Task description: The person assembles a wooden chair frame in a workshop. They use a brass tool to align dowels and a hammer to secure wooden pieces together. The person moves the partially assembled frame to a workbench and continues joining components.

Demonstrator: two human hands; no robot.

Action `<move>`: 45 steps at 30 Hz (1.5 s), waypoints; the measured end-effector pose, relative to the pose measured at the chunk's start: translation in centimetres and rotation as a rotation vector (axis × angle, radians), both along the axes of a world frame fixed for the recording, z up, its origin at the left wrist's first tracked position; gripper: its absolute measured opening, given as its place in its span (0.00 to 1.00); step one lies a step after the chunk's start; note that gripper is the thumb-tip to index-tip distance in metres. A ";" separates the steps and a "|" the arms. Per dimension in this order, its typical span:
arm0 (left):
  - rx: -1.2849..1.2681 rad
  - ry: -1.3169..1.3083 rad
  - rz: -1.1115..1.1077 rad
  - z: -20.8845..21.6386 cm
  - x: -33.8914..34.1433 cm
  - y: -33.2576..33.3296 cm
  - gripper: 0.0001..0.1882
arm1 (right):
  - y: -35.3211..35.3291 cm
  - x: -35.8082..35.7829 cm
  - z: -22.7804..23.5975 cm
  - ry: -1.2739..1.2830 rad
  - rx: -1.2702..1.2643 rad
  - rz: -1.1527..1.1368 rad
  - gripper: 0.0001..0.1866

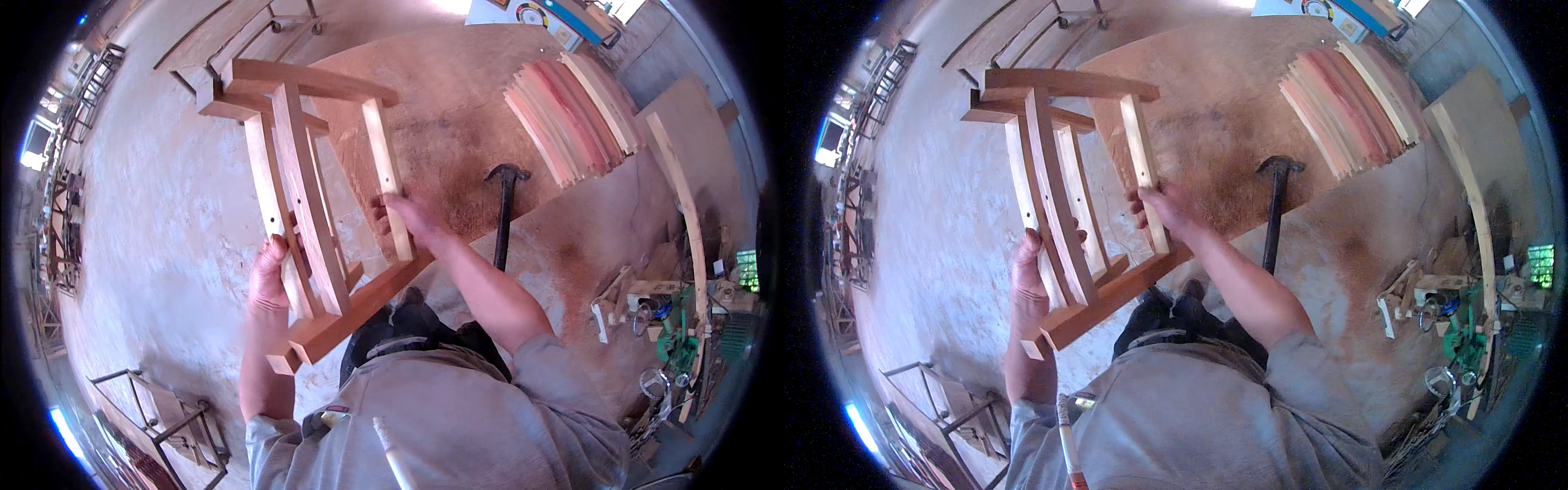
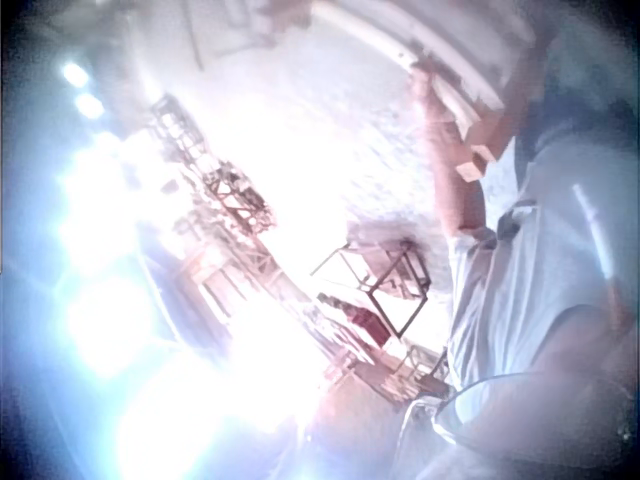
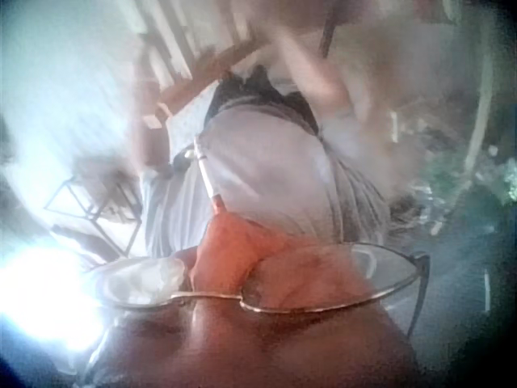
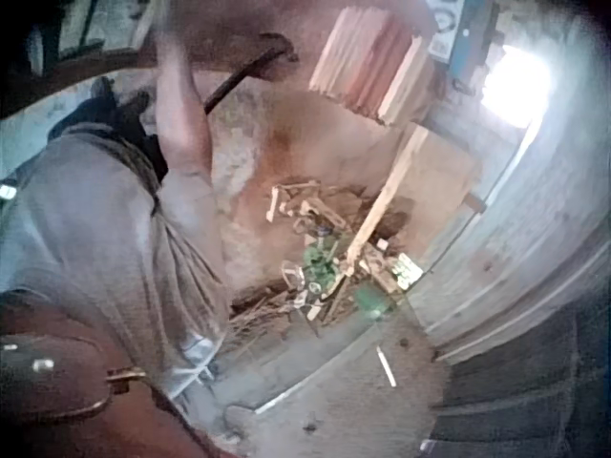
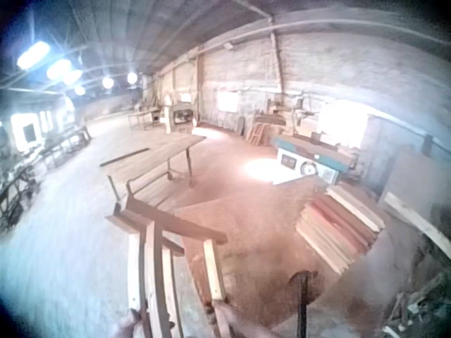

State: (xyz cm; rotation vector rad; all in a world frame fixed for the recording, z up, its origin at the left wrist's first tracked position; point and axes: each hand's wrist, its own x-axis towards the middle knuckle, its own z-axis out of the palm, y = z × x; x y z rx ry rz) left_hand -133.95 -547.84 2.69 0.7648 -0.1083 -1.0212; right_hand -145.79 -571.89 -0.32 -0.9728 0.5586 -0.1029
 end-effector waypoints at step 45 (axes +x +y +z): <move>0.578 -1.660 -0.831 -4.1 12.4 -23.0 0.29 | -10.7 -20.5 -9.3 0.644 -0.506 -0.848 0.15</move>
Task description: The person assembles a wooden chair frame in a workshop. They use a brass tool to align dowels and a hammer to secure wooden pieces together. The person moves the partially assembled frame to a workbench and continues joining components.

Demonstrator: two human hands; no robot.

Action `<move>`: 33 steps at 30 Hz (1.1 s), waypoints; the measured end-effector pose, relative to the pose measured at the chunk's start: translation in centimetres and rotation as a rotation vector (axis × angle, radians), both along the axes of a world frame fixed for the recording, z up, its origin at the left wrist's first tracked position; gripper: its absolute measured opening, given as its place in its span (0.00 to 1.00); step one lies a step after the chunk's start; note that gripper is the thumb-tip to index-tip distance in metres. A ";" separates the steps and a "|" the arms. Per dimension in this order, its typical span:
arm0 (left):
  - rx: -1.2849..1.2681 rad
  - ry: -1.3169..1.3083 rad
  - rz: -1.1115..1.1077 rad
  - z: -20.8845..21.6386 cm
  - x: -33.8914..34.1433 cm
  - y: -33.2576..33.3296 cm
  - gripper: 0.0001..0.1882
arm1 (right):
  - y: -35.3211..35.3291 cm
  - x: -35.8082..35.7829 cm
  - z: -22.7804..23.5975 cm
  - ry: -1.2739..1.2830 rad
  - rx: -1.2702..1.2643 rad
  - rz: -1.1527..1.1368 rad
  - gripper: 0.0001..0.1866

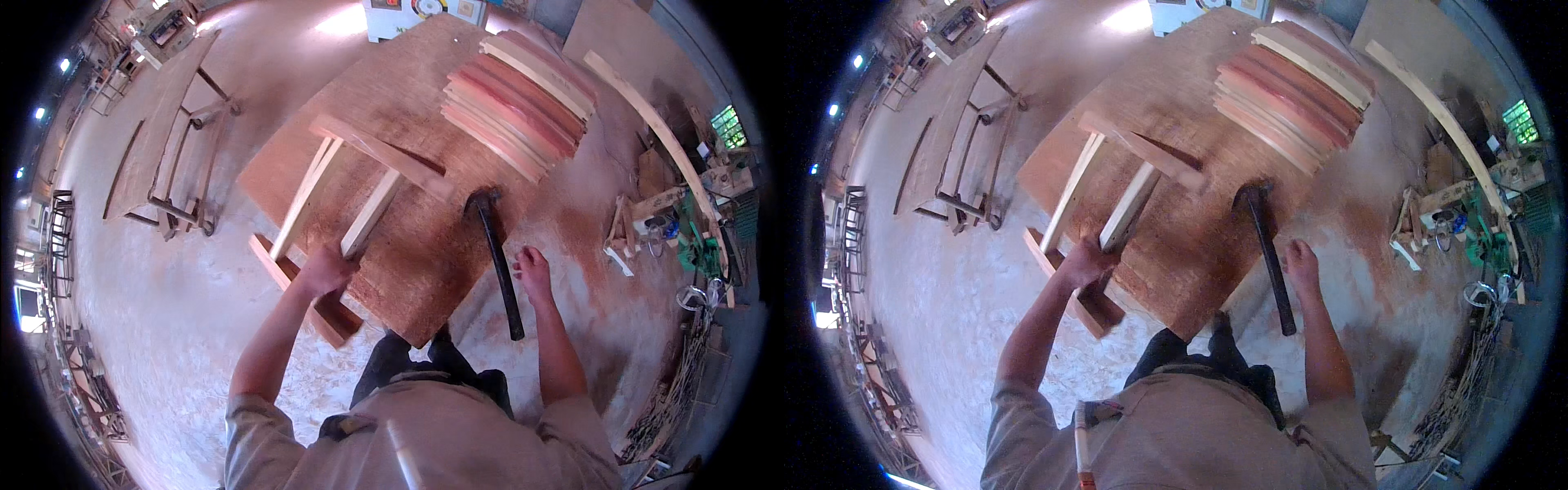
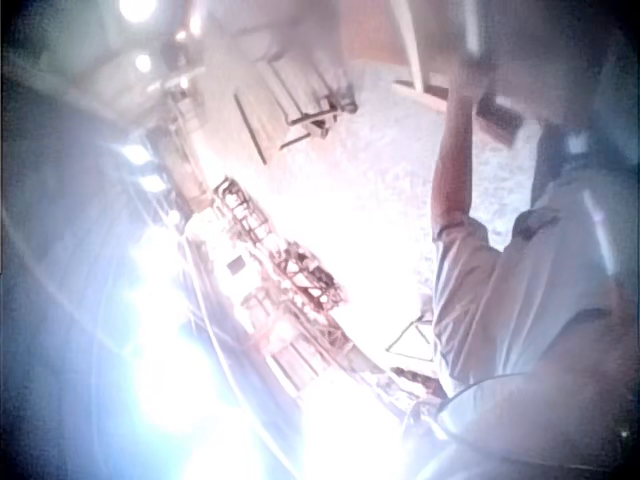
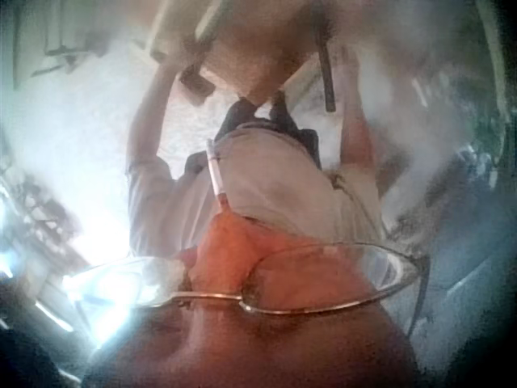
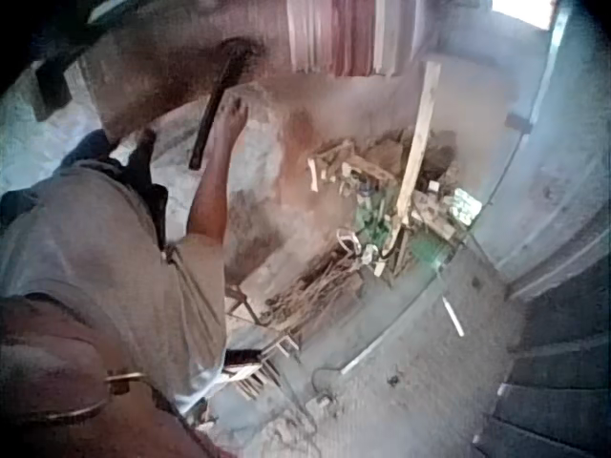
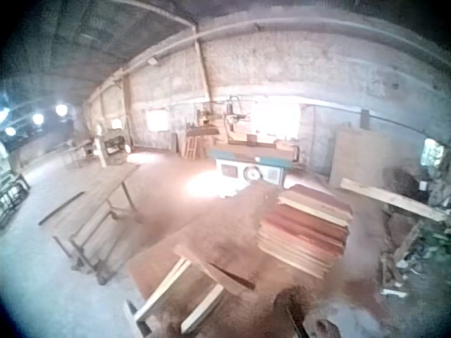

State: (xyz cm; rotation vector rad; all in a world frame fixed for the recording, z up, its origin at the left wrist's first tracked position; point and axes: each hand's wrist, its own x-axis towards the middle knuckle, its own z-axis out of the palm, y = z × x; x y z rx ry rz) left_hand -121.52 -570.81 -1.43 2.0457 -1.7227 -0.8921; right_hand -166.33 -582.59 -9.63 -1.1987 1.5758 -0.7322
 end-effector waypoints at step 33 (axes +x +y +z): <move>0.267 -0.099 -0.023 -12.5 4.1 -7.2 0.15 | 7.8 -2.1 -4.6 0.548 0.110 0.167 0.18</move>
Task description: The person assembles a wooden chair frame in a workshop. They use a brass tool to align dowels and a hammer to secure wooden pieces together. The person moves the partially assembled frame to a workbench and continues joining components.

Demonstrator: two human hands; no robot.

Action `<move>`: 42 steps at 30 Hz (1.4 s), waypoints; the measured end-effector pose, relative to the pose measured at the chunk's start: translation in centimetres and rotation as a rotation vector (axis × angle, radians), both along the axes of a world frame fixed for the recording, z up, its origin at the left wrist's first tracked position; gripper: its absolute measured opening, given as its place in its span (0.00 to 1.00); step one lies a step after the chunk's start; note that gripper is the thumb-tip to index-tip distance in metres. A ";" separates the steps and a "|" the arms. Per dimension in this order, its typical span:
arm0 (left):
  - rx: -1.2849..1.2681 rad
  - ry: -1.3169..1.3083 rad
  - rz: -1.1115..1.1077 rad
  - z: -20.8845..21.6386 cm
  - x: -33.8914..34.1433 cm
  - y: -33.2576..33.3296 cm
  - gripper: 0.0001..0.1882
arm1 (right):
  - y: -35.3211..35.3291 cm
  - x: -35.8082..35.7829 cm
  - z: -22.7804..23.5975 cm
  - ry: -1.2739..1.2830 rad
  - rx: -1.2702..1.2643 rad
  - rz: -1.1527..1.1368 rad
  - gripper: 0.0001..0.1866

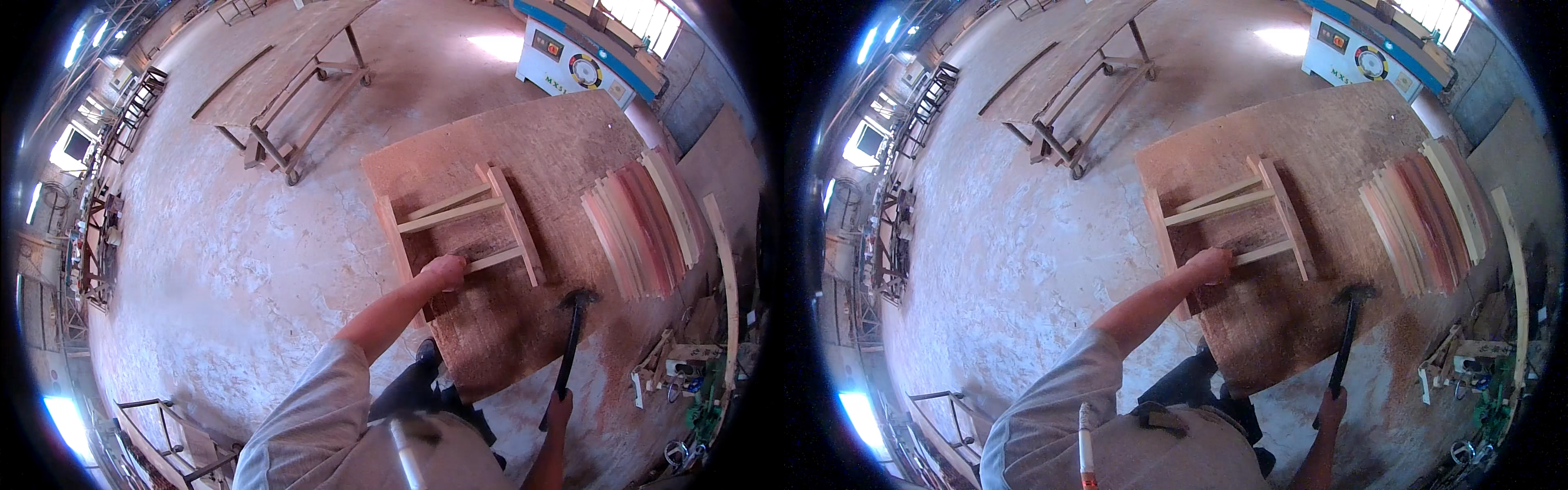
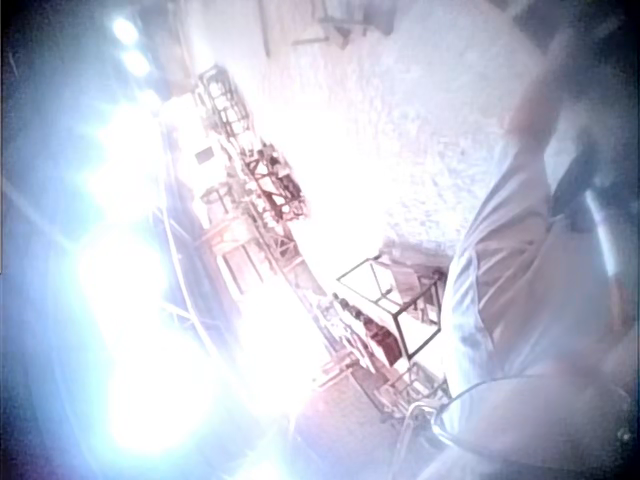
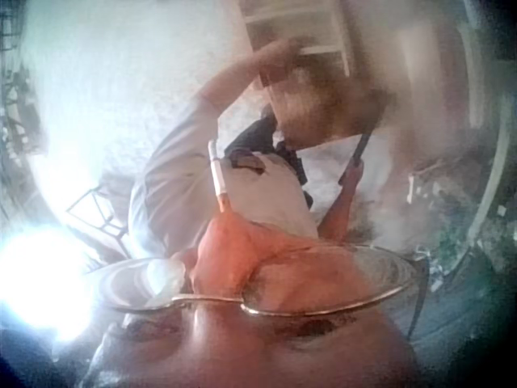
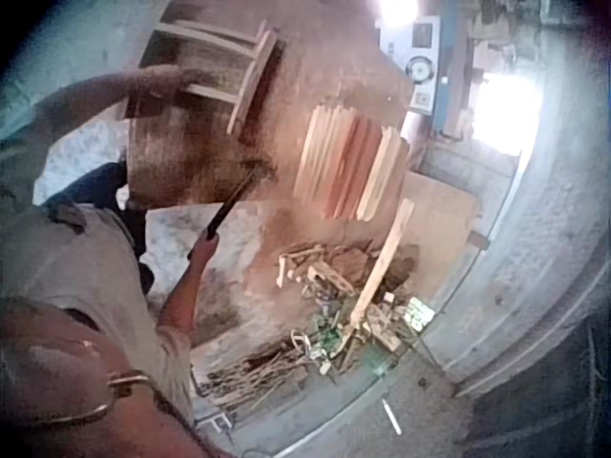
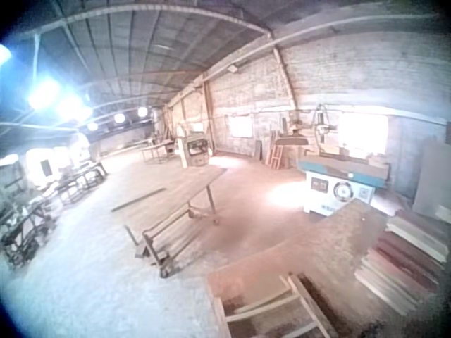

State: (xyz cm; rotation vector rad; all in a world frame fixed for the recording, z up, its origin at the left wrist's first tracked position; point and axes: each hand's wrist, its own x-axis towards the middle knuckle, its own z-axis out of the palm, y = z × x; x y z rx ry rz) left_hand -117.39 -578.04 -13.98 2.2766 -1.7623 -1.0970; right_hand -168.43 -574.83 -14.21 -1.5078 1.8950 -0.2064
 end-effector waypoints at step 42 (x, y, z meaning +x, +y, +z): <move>0.030 -0.065 -0.196 3.8 6.7 2.3 0.14 | 5.0 14.6 2.5 -0.530 0.188 -0.446 0.20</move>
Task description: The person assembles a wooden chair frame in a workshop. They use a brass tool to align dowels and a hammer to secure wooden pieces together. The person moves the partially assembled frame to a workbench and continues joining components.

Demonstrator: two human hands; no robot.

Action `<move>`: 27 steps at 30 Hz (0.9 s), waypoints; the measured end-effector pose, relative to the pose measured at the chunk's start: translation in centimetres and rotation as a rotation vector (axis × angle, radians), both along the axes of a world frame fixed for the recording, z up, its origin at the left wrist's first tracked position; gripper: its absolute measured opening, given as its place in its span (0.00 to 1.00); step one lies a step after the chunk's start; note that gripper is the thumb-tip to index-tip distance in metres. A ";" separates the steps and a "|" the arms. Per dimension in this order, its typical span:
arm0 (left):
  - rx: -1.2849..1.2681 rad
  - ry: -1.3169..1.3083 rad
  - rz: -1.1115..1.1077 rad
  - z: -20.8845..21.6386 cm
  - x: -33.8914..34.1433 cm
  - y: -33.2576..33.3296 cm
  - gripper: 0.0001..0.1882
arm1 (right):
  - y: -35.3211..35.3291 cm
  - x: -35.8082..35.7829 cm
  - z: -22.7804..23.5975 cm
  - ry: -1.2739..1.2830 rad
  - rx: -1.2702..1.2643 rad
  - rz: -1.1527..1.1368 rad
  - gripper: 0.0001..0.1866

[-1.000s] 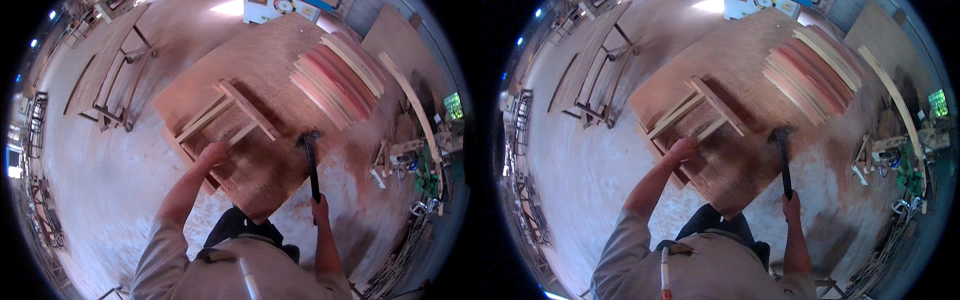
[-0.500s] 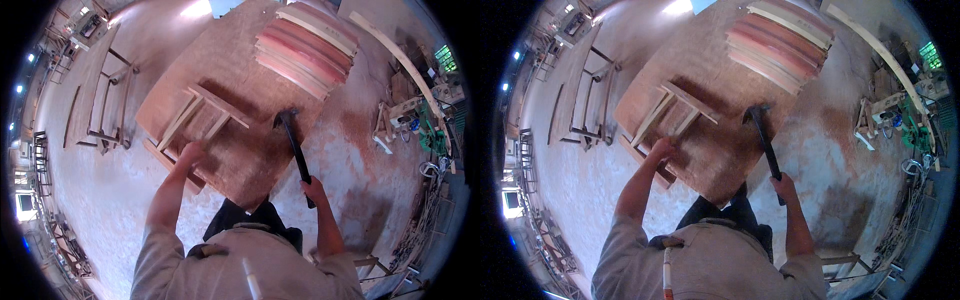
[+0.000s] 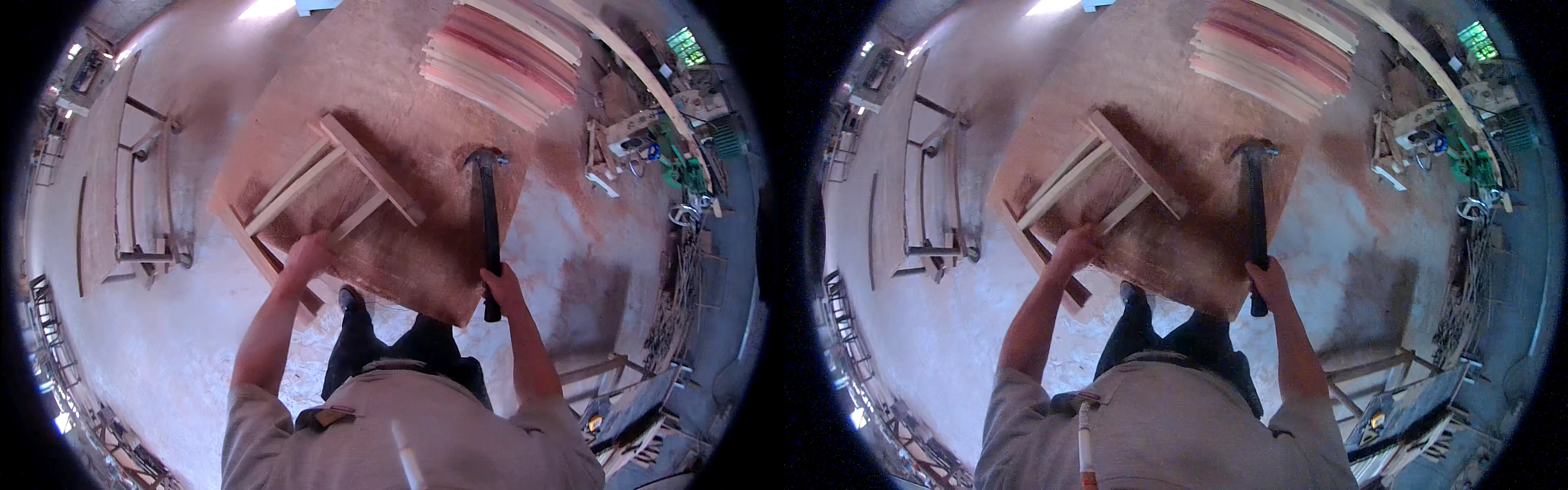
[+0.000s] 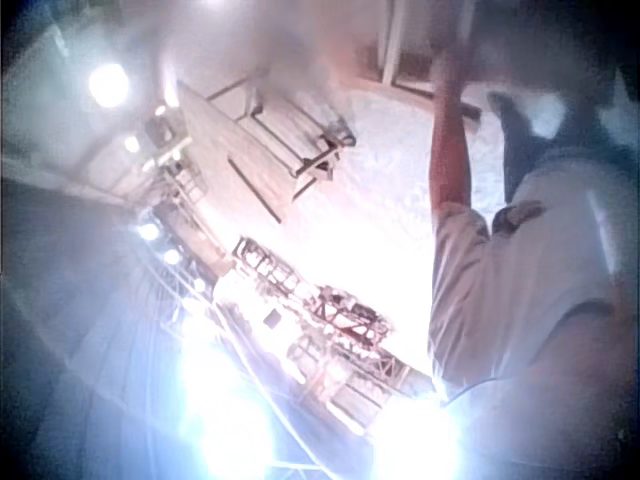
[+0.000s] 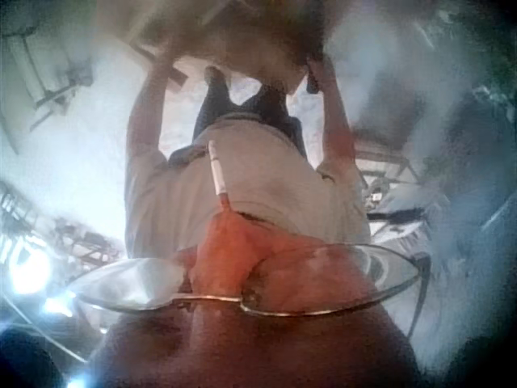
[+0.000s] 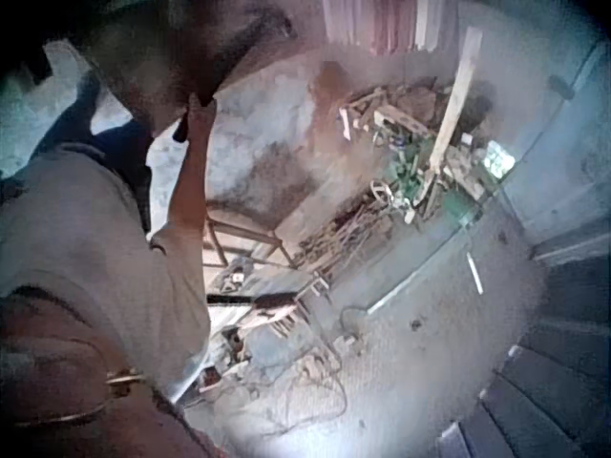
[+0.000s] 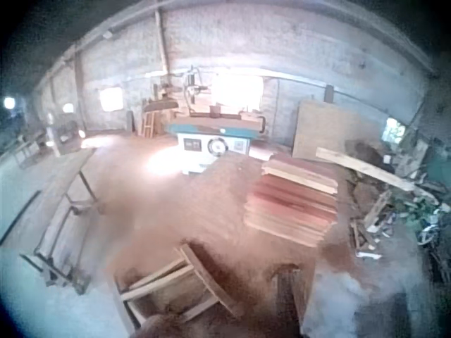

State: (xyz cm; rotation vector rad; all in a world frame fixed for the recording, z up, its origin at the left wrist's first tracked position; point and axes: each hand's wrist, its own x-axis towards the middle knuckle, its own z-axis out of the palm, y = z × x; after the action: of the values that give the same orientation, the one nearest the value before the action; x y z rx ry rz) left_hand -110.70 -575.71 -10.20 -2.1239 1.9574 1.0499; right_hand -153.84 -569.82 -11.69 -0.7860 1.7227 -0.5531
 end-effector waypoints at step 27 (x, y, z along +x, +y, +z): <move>-0.221 -0.440 -0.830 10.9 1.8 -5.8 0.14 | 1.1 1.3 -2.7 0.304 -0.088 0.032 0.21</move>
State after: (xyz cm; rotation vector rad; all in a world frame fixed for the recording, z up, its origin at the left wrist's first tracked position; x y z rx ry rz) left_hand -108.85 -581.52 0.74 -1.1942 2.3924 0.2071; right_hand -152.57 -568.75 -14.38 -0.9991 1.9690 -0.5097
